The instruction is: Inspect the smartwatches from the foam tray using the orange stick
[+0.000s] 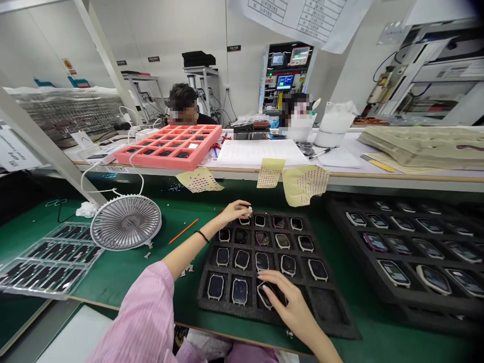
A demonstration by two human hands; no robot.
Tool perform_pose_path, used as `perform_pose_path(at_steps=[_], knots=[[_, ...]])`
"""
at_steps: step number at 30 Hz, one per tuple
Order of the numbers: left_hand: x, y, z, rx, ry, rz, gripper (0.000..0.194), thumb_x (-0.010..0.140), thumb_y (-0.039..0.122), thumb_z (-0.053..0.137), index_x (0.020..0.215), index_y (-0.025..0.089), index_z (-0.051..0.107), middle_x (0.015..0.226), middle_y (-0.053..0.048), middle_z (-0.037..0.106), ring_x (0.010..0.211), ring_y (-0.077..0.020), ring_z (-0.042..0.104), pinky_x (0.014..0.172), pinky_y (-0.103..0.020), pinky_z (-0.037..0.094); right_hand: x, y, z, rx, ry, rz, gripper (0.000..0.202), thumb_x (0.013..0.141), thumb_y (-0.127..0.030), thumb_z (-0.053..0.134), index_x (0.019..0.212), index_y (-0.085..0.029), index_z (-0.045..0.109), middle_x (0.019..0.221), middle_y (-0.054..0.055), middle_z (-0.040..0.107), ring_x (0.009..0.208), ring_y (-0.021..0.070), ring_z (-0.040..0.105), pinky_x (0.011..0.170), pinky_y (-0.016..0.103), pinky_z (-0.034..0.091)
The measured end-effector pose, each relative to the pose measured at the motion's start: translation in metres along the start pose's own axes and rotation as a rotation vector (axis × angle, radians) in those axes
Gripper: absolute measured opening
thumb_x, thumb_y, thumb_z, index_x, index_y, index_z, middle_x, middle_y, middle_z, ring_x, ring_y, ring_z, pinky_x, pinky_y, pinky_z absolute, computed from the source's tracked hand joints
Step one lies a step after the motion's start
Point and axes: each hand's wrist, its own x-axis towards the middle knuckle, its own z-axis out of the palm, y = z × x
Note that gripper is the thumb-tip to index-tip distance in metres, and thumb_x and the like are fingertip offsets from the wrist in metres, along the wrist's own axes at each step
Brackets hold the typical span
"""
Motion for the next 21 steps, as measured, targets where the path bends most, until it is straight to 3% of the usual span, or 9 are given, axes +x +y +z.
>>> perform_pose_path(at_steps=[4,9,12,21], knots=[[-0.037,0.002,0.026,-0.257,-0.121,-0.078,0.042,0.083,0.047,0.06,0.11,0.015,0.062,0.1,-0.011,0.071,0.098,-0.0216,0.068,0.093,-0.04,0.052,0.036,-0.001,-0.018,-0.105,0.224,-0.133,0.029,0.095,-0.016,0.051,0.119,-0.024,0.065,0.125,0.009,0.066,0.117,0.0235,0.063,0.099,0.041,0.055],[-0.077,0.008,0.054,-0.629,-0.235,-0.212,0.03,0.083,0.039,0.062,0.104,0.017,0.067,0.102,-0.008,0.073,0.097,-0.0185,0.068,0.098,-0.036,0.048,0.07,-0.008,-0.024,-0.183,0.288,-0.284,0.043,0.094,-0.013,0.052,0.135,-0.026,0.056,0.136,0.006,0.06,0.126,0.0246,0.056,0.108,0.047,0.047],[-0.089,0.014,0.059,-0.804,-0.278,-0.286,0.023,0.082,0.031,0.067,0.1,0.017,0.069,0.098,-0.007,0.074,0.089,-0.0162,0.068,0.097,-0.035,0.047,0.073,-0.012,-0.022,-0.16,0.325,-0.323,0.047,0.093,-0.009,0.054,0.136,-0.028,0.055,0.134,0.005,0.061,0.125,0.0246,0.057,0.108,0.047,0.048],[-0.106,0.021,0.058,-0.852,-0.395,-0.232,0.039,0.076,0.031,0.077,0.112,0.019,0.069,0.105,-0.007,0.072,0.097,-0.0182,0.065,0.097,-0.038,0.045,0.063,-0.013,-0.026,-0.034,0.348,-0.332,0.034,0.091,-0.011,0.059,0.12,-0.026,0.068,0.118,0.003,0.071,0.116,0.0268,0.064,0.1,0.047,0.055]])
